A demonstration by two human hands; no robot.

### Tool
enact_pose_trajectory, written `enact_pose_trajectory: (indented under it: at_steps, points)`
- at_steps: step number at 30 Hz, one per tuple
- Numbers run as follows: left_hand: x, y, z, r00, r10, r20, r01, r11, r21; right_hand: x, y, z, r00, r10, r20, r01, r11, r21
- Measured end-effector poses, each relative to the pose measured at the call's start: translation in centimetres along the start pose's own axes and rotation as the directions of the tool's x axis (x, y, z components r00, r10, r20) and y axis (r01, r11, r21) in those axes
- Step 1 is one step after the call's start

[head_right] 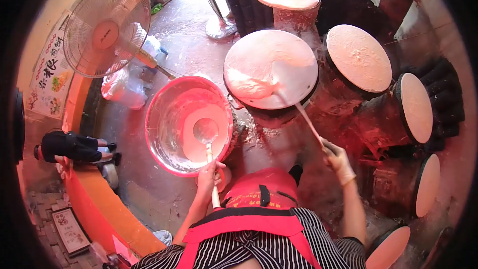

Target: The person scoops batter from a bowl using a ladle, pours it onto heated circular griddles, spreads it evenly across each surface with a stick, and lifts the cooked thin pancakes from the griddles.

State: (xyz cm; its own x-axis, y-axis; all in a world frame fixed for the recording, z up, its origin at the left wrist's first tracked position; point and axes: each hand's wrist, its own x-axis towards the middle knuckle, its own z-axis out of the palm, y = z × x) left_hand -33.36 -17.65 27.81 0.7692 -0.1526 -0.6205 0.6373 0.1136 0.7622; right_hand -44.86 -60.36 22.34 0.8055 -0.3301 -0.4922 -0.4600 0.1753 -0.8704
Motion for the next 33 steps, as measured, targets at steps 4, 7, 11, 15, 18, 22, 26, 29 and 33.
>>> enact_pose_trajectory:
  at_steps: [4,7,11,15,18,22,26,29,33]
  points:
    - [-3.2,-0.4,-5.4,1.0,-0.003,-0.019,0.003,1.0,-0.027,2.5,-4.3,21.1,0.99,-0.134,-0.035,0.139,0.962,0.234]
    - [-6.1,-0.7,-8.7,0.995,0.031,-0.091,-0.036,0.998,-0.056,16.1,-1.3,35.8,0.934,-0.323,-0.154,0.334,0.941,0.047]
    - [-8.7,-1.7,-12.2,0.976,0.074,-0.202,-0.089,0.994,-0.063,23.6,-2.3,46.3,0.953,-0.148,-0.264,0.232,0.918,0.323]
    - [-9.3,-2.8,-15.0,0.974,0.091,-0.21,-0.113,0.989,-0.099,18.4,-0.4,45.6,0.93,-0.075,-0.361,0.218,0.901,0.374]
    - [-8.7,-2.8,-15.4,0.979,0.077,-0.188,-0.107,0.982,-0.156,11.6,1.0,40.9,0.936,-0.157,-0.314,0.277,0.88,0.385]
    - [-8.5,-1.1,-13.9,0.988,0.047,-0.144,-0.067,0.988,-0.138,5.8,-1.0,32.3,0.97,0.006,-0.245,0.1,0.902,0.419]
    - [-8.5,-0.9,-12.3,0.995,0.07,-0.068,-0.078,0.987,-0.137,7.7,-2.4,26.6,0.96,0.083,-0.268,0.072,0.851,0.521]
    - [-8.3,-0.8,-10.7,0.996,0.085,-0.037,-0.089,0.987,-0.13,9.0,-4.4,30.4,0.981,0.077,-0.176,0.049,0.785,0.618]
    - [-7.5,-0.6,-8.1,0.996,0.085,-0.022,-0.087,0.988,-0.131,6.7,-0.9,30.2,0.986,0.02,0.164,-0.06,0.969,0.238]
